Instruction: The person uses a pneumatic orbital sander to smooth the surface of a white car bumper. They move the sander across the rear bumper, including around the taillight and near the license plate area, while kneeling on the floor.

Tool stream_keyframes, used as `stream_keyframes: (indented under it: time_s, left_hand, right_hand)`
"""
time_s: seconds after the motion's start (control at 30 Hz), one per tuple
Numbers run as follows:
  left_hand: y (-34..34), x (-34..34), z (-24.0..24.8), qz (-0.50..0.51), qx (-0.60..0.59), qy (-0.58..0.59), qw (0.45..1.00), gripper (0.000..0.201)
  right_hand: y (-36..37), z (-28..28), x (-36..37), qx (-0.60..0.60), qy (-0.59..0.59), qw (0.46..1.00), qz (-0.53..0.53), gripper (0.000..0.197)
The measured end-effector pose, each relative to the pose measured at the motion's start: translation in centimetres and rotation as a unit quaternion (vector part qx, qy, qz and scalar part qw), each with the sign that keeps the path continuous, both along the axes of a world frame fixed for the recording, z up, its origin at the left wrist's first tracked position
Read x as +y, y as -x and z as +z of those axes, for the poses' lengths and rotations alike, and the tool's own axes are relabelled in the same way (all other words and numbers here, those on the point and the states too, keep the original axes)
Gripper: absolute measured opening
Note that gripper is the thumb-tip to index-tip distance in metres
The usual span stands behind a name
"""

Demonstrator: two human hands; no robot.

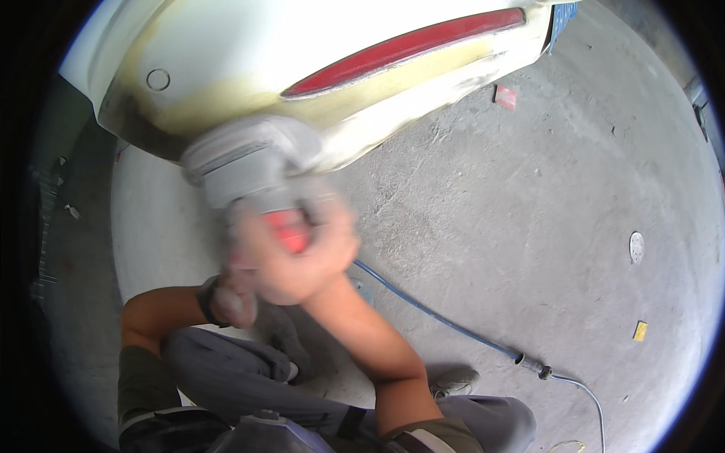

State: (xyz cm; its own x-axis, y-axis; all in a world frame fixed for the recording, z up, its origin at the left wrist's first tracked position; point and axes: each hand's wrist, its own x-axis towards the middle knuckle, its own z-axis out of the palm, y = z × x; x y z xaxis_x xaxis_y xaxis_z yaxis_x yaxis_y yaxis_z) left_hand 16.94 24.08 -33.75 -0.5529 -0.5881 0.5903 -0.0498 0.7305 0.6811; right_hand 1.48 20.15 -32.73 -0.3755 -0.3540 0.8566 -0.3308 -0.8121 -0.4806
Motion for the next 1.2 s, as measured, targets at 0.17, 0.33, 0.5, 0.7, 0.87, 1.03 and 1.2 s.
stream_keyframes:
  time_s: [0.17, 0.33, 0.5, 0.7, 0.87, 1.03, 1.2]
  left_hand:
    - [-4.3, 0.1, 0.0, 0.002, -0.119, 0.025, 0.993, 0.065]
    - [1.1, -0.8, 1.2, 0.024, -0.054, -0.094, 0.994, 0.052]
    - [7.5, -2.2, 2.5, 0.038, -0.023, -0.34, 0.939, 0.038]
    - [0.8, -0.9, 0.0, 0.024, -0.039, 0.001, 0.999, 0.052]
    - [-3.8, 0.3, -1.2, 0.019, -0.117, 0.056, 0.991, 0.056]
    - [2.9, -1.9, 1.5, 0.06, -0.092, 0.001, 0.994, 0.045]
    - [9.7, -2.5, 2.9, 0.083, 0.038, -0.246, 0.965, 0.032]
  right_hand:
    - [-4.9, 1.2, 1.4, 0.062, -0.003, 0.997, -0.045, 0.042]
    - [-0.1, 0.2, 0.3, 0.02, -0.029, 0.999, -0.023, 0.031]
    - [6.0, -1.3, -3.0, 0.01, -0.006, 0.999, -0.048, 0.056]
    - [1.3, -0.4, -0.4, 0.019, 0.004, 0.999, -0.035, 0.048]
    - [-2.0, 0.4, 0.8, 0.076, -0.02, 0.997, -0.004, 0.046]
    - [3.3, 0.1, -1.1, 0.041, -0.023, 0.999, -0.005, 0.048]
    - [7.0, 0.6, -3.1, 0.019, 0.016, 0.999, -0.035, 0.061]
